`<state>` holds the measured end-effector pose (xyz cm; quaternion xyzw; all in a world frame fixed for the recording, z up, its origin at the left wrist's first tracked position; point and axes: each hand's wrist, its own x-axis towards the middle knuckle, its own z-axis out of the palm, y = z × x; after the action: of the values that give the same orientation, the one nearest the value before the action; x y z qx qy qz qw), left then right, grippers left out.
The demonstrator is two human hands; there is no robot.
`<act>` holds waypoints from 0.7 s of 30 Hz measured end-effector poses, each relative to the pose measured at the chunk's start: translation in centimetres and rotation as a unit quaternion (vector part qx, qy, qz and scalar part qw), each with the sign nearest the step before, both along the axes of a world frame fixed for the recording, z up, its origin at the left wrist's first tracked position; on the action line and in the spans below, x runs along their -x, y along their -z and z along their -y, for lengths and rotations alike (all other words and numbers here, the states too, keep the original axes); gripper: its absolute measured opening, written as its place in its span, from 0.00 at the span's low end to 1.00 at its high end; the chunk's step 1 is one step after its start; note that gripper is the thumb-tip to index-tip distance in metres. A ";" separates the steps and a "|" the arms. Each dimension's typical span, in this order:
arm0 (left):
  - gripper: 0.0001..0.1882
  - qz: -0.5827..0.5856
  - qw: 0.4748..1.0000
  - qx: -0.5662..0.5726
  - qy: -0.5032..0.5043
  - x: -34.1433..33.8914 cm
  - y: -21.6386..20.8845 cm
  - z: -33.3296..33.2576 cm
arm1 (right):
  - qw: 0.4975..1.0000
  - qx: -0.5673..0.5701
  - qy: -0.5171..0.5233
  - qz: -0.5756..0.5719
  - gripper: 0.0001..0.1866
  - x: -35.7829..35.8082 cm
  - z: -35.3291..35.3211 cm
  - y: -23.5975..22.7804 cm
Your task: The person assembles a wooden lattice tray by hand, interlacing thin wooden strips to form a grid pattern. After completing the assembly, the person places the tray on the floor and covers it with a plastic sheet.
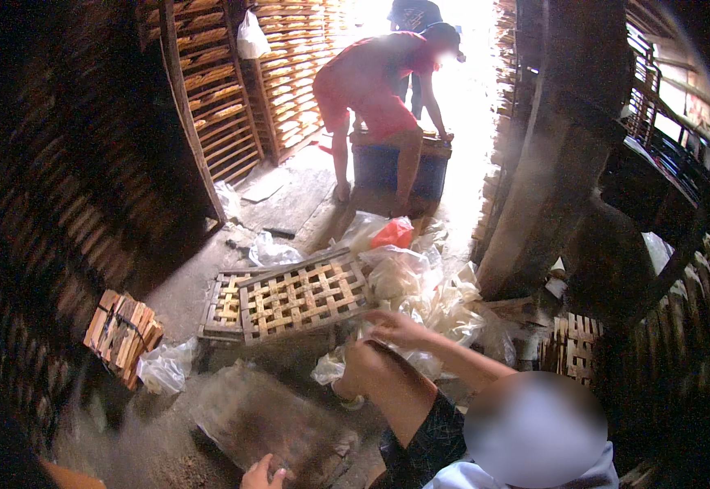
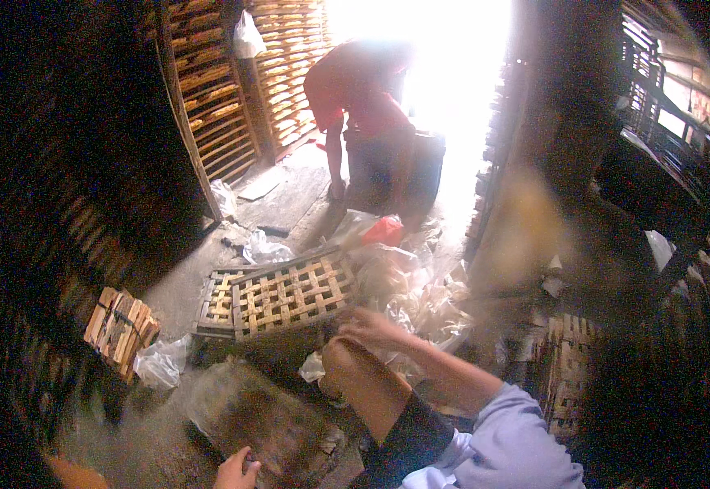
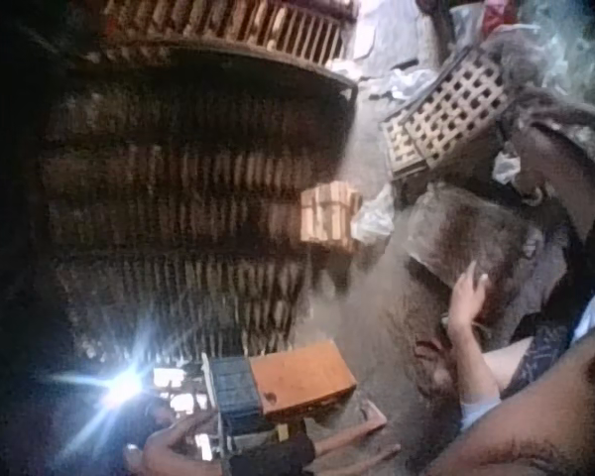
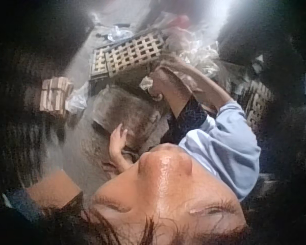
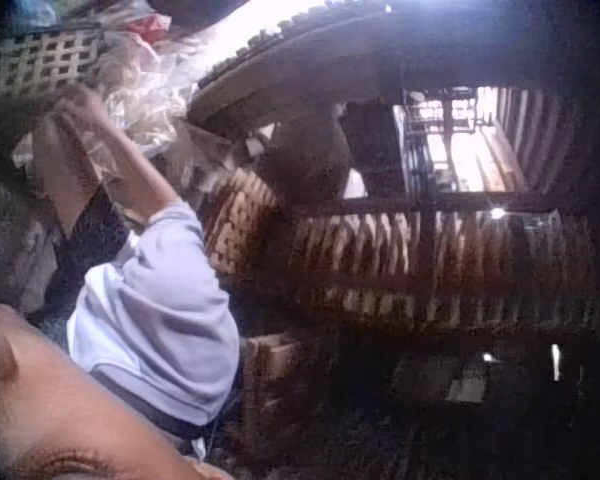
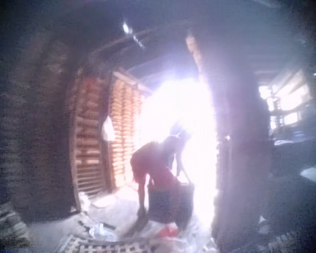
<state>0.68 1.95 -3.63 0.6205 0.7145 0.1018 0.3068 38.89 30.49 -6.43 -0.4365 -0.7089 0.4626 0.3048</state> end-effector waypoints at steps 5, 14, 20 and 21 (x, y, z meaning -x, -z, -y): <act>0.28 -0.019 0.999 0.034 -0.028 0.4 -1.1 0.3 | 0.974 0.136 0.179 -0.005 0.18 -6.5 -11.1 -6.3; 0.28 -0.024 0.999 0.033 -0.022 0.4 -0.3 -1.3 | 0.977 -0.080 0.196 -0.004 0.33 -19.2 -25.9 -14.7; 0.28 -0.033 0.999 0.023 -0.023 2.0 0.9 -0.3 | 0.981 0.033 0.188 -0.037 0.37 -11.1 -21.1 -14.7; 0.28 -0.028 0.999 0.028 -0.030 1.6 0.5 -0.4 | 0.975 0.026 0.216 -0.048 0.35 -11.3 -20.6 -14.5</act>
<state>-0.93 2.39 -4.08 0.5926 0.7435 0.0733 0.3010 50.17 51.07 8.08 -0.5644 -0.5705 0.4243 0.4195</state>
